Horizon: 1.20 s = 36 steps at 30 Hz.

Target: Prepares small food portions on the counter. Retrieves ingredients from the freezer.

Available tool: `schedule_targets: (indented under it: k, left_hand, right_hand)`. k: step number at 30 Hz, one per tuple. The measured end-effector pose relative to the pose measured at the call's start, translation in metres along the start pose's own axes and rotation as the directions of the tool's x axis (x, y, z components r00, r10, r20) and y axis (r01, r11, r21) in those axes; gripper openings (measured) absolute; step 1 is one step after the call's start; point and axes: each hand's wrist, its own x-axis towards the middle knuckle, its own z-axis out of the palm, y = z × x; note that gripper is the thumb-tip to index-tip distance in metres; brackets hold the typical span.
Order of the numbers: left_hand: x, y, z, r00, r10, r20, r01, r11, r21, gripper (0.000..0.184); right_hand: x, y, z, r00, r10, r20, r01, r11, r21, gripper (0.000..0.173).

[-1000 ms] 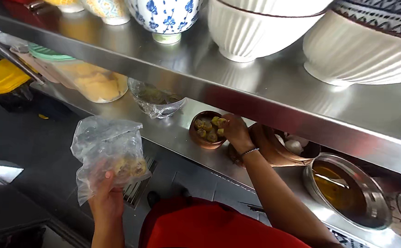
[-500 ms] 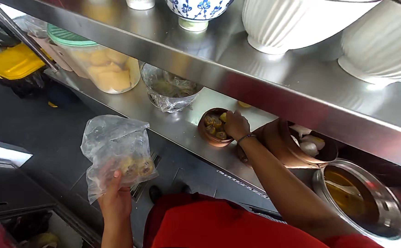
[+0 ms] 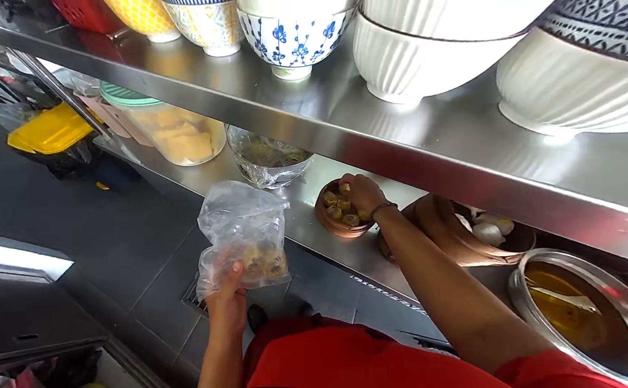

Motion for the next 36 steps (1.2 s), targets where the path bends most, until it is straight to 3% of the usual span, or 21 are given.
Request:
schedule_targets:
  k: [4, 8, 10, 12, 14, 16, 18, 20, 21, 23, 27, 29, 31, 33, 34, 36]
  left_hand:
    - [-0.002, -0.002, 0.004, 1.0, -0.016, 0.013, 0.016, 1.0, 0.016, 0.035]
    - [-0.003, -0.005, 0.012, 0.998, -0.045, 0.041, 0.043, 0.998, 0.038, 0.036]
    - [-0.003, -0.009, 0.017, 0.994, -0.091, 0.059, 0.09, 0.995, 0.031, 0.041]
    - [-0.001, -0.015, 0.027, 0.983, -0.157, 0.092, 0.153, 0.987, 0.051, 0.044]
    - [0.003, -0.02, 0.04, 0.965, -0.23, 0.127, 0.211, 0.966, 0.151, 0.043]
    - [0.011, -0.025, 0.056, 0.943, -0.293, 0.16, 0.235, 0.923, 0.304, 0.034]
    - [0.022, -0.035, 0.071, 0.926, -0.285, 0.249, 0.173, 0.904, 0.392, 0.032]
    - [0.034, -0.044, 0.085, 0.879, -0.28, 0.386, 0.082, 0.886, 0.456, 0.045]
    - [0.039, -0.047, 0.094, 0.835, -0.309, 0.455, 0.036, 0.856, 0.515, 0.058]
    - [0.049, -0.057, 0.116, 0.789, -0.379, 0.484, 0.013, 0.797, 0.603, 0.069]
    - [0.074, -0.07, 0.139, 0.8, -0.343, 0.492, -0.107, 0.725, 0.68, 0.044]
    - [0.081, -0.071, 0.148, 0.808, -0.301, 0.506, -0.242, 0.614, 0.751, 0.032]
    - [0.08, -0.066, 0.156, 0.795, -0.315, 0.519, -0.312, 0.521, 0.794, 0.032]
    - [0.076, -0.058, 0.161, 0.744, -0.366, 0.559, -0.328, 0.529, 0.783, 0.044]
    - [0.074, -0.054, 0.165, 0.724, -0.393, 0.566, -0.349, 0.5, 0.793, 0.051]
    - [0.072, -0.048, 0.173, 0.718, -0.415, 0.559, -0.417, 0.386, 0.823, 0.047]
  right_hand:
    - [-0.004, 0.006, 0.012, 0.989, -0.006, -0.15, 0.007, 1.0, 0.007, 0.026]
    - [-0.001, 0.038, 0.043, 0.961, -0.143, -0.236, 0.147, 0.989, 0.001, 0.019]
    - [-0.015, 0.037, 0.043, 0.941, -0.156, -0.302, 0.194, 0.976, 0.102, 0.017]
    - [-0.039, 0.025, 0.039, 0.923, -0.183, -0.337, 0.294, 0.903, 0.315, 0.024]
    - [-0.071, 0.01, 0.037, 0.955, -0.278, -0.101, 0.283, 0.758, 0.587, 0.04]
    - [-0.098, -0.007, 0.046, 0.91, -0.394, 0.132, 0.143, 0.595, 0.791, 0.04]
    - [-0.109, -0.018, 0.059, 0.925, -0.346, 0.158, -0.018, 0.376, 0.927, 0.022]
    - [-0.109, -0.026, 0.068, 0.977, -0.161, 0.139, -0.123, 0.104, 0.987, 0.011]
    - [-0.106, -0.029, 0.071, 0.986, -0.072, 0.147, -0.15, -0.03, 0.988, 0.013]
    - [-0.101, -0.028, 0.077, 0.987, -0.024, 0.161, -0.163, -0.167, 0.972, 0.02]
    - [-0.097, -0.017, 0.07, 0.972, -0.15, 0.178, -0.201, -0.152, 0.968, 0.03]
    - [-0.096, -0.02, 0.068, 0.977, -0.108, 0.184, -0.198, -0.146, 0.969, 0.031]
    - [-0.093, -0.026, 0.068, 0.981, -0.027, 0.191, -0.193, -0.176, 0.965, 0.032]
    - [-0.089, -0.031, 0.069, 0.985, 0.037, 0.168, -0.155, -0.224, 0.962, 0.03]
    - [-0.086, -0.032, 0.069, 0.987, 0.042, 0.155, -0.142, -0.228, 0.963, 0.03]
    - [-0.083, -0.028, 0.069, 0.987, -0.024, 0.157, -0.159, -0.18, 0.971, 0.033]
